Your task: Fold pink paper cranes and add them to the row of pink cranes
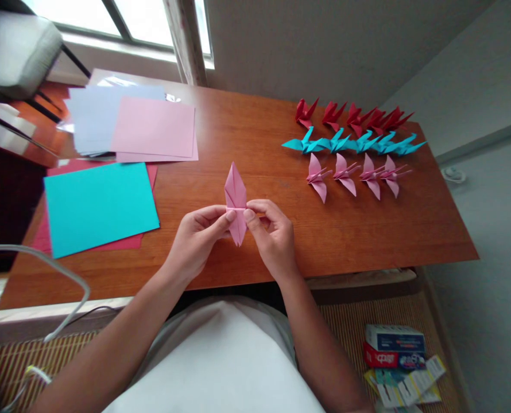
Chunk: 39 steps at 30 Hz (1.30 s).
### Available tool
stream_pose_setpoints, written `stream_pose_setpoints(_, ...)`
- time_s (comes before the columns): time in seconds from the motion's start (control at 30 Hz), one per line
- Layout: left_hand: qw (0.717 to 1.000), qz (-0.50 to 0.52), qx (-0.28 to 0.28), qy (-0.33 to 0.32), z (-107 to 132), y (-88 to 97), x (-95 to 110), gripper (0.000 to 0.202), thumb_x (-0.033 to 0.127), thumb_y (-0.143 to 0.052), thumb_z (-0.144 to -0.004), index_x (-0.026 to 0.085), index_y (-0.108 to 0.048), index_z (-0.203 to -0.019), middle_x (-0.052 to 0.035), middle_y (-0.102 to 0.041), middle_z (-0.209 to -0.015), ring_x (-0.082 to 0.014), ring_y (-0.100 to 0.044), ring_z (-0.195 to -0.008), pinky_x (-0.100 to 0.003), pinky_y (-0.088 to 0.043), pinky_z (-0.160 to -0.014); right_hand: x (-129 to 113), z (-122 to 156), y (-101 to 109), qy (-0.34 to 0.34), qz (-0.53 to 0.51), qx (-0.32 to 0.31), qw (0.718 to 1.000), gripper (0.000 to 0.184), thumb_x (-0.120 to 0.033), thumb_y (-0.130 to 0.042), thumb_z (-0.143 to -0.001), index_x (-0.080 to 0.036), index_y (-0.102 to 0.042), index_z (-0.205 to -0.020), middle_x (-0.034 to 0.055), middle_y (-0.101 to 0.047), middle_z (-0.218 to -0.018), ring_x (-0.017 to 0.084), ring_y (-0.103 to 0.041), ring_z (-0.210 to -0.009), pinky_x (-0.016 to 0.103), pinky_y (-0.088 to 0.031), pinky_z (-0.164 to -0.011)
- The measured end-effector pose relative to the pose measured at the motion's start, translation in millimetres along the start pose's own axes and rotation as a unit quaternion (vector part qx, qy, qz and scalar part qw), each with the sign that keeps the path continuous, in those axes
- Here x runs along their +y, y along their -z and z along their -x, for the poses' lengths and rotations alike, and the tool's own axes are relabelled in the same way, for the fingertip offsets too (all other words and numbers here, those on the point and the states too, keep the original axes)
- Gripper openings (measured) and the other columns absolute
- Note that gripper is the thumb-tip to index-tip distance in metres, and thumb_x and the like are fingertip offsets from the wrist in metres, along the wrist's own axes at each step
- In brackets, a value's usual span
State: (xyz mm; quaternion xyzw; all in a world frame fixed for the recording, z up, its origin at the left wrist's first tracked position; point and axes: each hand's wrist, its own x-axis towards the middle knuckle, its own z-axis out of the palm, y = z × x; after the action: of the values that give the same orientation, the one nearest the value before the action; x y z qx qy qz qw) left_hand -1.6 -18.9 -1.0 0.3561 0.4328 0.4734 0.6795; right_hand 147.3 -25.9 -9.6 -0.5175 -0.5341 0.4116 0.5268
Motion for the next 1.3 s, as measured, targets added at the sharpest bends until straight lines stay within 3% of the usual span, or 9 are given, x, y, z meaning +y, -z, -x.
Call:
stream_pose_setpoints(0.13, 1.0, 0.007, -0.008, 0.001, 0.1, 1.0, -0.5, 0.03, 0.044, -0.08, -0.083, 0.016, -0.081, -0.095, -0.005, -0.078, -0.086, -0.0145, -0.068, -0.075, -0.022, -0.054, -0.07, -4.4, 0.1, 1.3, 0.003, -0.016, -0.01, 1.0, 0.011, -0.033, -0.065, -0.095, -0.026, -0.073, -0.097, 0.0005, -0.069, -0.098, 0.017, -0.066, -0.093, 0.028, -0.053, -0.076)
stream_pose_setpoints(0.33, 0.999, 0.033, -0.031, 0.027, 0.7, 1.9, -0.5, 0.035, 0.045, -0.079, -0.083, 0.015, -0.08, -0.1, -0.0064, -0.078, -0.087, -0.0178, -0.072, -0.08, -0.026, -0.058, -0.076, -16.8, -3.3, 4.9, 0.015, 0.048, -0.024, 0.998, 0.014, -0.035, -0.064, -0.095, -0.024, -0.072, -0.091, 0.0025, -0.07, -0.096, 0.019, -0.066, -0.09, 0.03, -0.053, -0.075)
stream_pose_setpoints(0.5, 0.997, 0.051, -0.038, 0.036, 0.1, 3.0, -0.4, 0.029, 0.041, -0.08, -0.083, 0.016, -0.08, -0.099, -0.0058, -0.078, -0.088, -0.0142, -0.07, -0.075, -0.023, -0.057, -0.071, -21.2, -3.5, 5.2, 0.028, 0.065, -0.028, 0.997, 0.011, -0.033, -0.066, -0.094, -0.025, -0.072, -0.091, 0.003, -0.07, -0.098, 0.019, -0.066, -0.092, 0.031, -0.054, -0.075)
stream_pose_setpoints(0.8, 0.995, 0.066, -0.053, 0.06, -0.7, 4.8, 0.8, 0.03, 0.043, -0.08, -0.083, 0.016, -0.08, -0.097, -0.0061, -0.077, -0.086, -0.0151, -0.07, -0.074, -0.024, -0.057, -0.07, -15.7, -4.3, 9.6, -0.009, 0.004, -0.057, 0.998, 0.014, -0.038, -0.067, -0.093, -0.026, -0.074, -0.094, 0.0026, -0.07, -0.101, 0.019, -0.067, -0.095, 0.03, -0.058, -0.072)
stream_pose_setpoints(0.97, 0.996, 0.06, -0.052, 0.032, 0.8, 2.2, 1.8, 0.026, 0.04, -0.078, -0.085, 0.017, -0.08, -0.097, -0.0048, -0.077, -0.085, -0.0142, -0.069, -0.075, -0.022, -0.056, -0.072, -10.9, -3.6, 9.5, -0.028, -0.04, -0.052, 0.997, 0.013, -0.037, -0.068, -0.092, -0.027, -0.074, -0.096, 0.0008, -0.069, -0.1, 0.017, -0.067, -0.089, 0.027, -0.058, -0.07)
stream_pose_setpoints(1.3, 0.999, -0.027, -0.033, -0.033, 3.8, 1.0, 1.8, 0.029, 0.043, -0.072, -0.088, 0.017, -0.08, -0.099, -0.0052, -0.077, -0.086, -0.0183, -0.068, -0.075, -0.029, -0.057, -0.074, -10.2, -3.8, 11.8, 0.0, 0.037, -0.023, 0.999, 0.015, -0.038, -0.063, -0.096, -0.026, -0.072, -0.094, 0.0019, -0.071, -0.099, 0.019, -0.067, -0.096, 0.031, -0.055, -0.08)
